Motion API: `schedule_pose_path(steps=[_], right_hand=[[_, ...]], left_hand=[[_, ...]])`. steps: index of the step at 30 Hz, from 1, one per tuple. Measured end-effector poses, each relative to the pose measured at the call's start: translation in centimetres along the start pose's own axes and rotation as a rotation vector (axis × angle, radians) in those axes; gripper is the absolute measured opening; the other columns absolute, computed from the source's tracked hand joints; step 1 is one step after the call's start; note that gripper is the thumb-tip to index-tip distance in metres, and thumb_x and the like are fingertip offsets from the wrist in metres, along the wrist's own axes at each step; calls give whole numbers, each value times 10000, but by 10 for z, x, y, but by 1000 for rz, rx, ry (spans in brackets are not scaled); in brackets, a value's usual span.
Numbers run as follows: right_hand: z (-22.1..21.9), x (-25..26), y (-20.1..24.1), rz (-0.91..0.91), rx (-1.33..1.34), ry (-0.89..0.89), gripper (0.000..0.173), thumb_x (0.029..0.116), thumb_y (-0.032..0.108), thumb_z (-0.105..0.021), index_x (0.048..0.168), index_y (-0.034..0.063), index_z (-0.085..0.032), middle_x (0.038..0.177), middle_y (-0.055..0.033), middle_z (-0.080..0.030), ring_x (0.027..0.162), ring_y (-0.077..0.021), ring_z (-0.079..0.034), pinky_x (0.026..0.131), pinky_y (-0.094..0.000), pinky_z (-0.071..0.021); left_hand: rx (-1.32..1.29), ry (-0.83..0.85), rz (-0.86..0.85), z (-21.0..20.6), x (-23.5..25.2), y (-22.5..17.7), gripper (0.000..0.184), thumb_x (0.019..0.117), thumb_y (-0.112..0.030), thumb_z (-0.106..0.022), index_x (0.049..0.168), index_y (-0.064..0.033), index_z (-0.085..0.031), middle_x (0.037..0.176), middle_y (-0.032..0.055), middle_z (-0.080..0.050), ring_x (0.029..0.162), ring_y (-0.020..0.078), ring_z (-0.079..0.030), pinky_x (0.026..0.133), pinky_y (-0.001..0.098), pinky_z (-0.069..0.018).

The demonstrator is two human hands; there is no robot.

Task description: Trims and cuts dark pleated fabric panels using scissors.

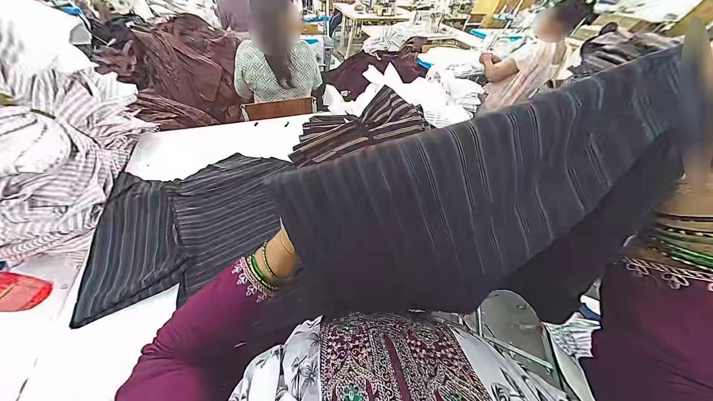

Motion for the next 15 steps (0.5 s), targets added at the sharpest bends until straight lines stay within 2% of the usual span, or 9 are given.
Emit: schedule_pose_path(steps=[1,3,4,5,7,8,9,12,15], right_hand=[[4,-2,3,-4,-48,-21,227,1098,219,-464,1062,148,-676,999,41,-713,967,-86,-699,922,-299,-580],[4,-7,13,-54,-216,-124,203,1084,243,-496,985,225,-673,895,139,-692,849,24,-669,815,-186,-570],[3,-10,17,-81,-285,-172,204,1077,239,-505,949,250,-664,860,169,-685,814,55,-656,782,-156,-564],[2,-10,20,-88,-326,-212,208,1069,227,-513,924,258,-659,838,179,-683,792,64,-652,764,-147,-563],[7,-7,21,-45,-349,-239,185,1069,216,-521,940,247,-650,855,169,-690,809,50,-662,783,-161,-572],[9,-5,21,-20,-357,-251,163,1072,213,-517,966,238,-638,877,162,-694,833,40,-671,808,-173,-578],[13,-2,21,4,-347,-249,153,1077,209,-511,1000,220,-642,907,147,-704,864,22,-681,839,-193,-584],[17,6,20,93,-308,-200,142,1075,182,-511,1012,184,-638,956,105,-714,925,-29,-691,907,-253,-581],[11,22,2,65,-354,-226,87,1035,179,-581,953,208,-594,883,124,-677,855,-27,-680,848,-271,-593]], left_hand=[[227,-92,-31,-15,13,-11,702,877,-819,-421,1109,-244,-751,1022,-42,-765,952,55,-721,819,270,-606],[447,-171,1,-30,32,-29,927,669,-983,-419,1163,-270,-747,1061,-14,-772,976,120,-739,812,357,-627],[508,-139,0,-32,39,-38,929,665,-971,-463,1217,-271,-724,1117,-6,-760,1034,143,-727,855,383,-617],[604,-60,-20,-35,45,-48,804,762,-869,-540,1277,-267,-681,1175,-18,-739,1092,139,-705,909,375,-600],[927,-40,-138,-49,61,-71,313,943,-460,-689,1194,-273,-687,1092,-89,-761,999,58,-724,876,280,-617],[1092,-89,-204,-60,71,-81,152,959,-253,-704,1110,-258,-694,1017,-114,-769,926,26,-728,838,247,-622],[1229,-135,-270,-72,81,-92,160,954,-116,-671,1037,-246,-712,958,-133,-768,877,4,-723,815,229,-619],[1438,-246,-389,-103,102,-122,184,995,-94,-593,982,-255,-682,911,-166,-747,861,-12,-710,828,224,-607],[1555,-468,-369,-108,127,-144,164,1045,-138,-534,919,-232,-582,809,-160,-687,768,-18,-682,745,211,-595]])
Point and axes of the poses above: each hand's wrist, its own x-axis towards the middle knuckle, its own z-axis out of the back of the hand, y = z × x, the point moved 4 cm from there along x, towards the middle knuckle
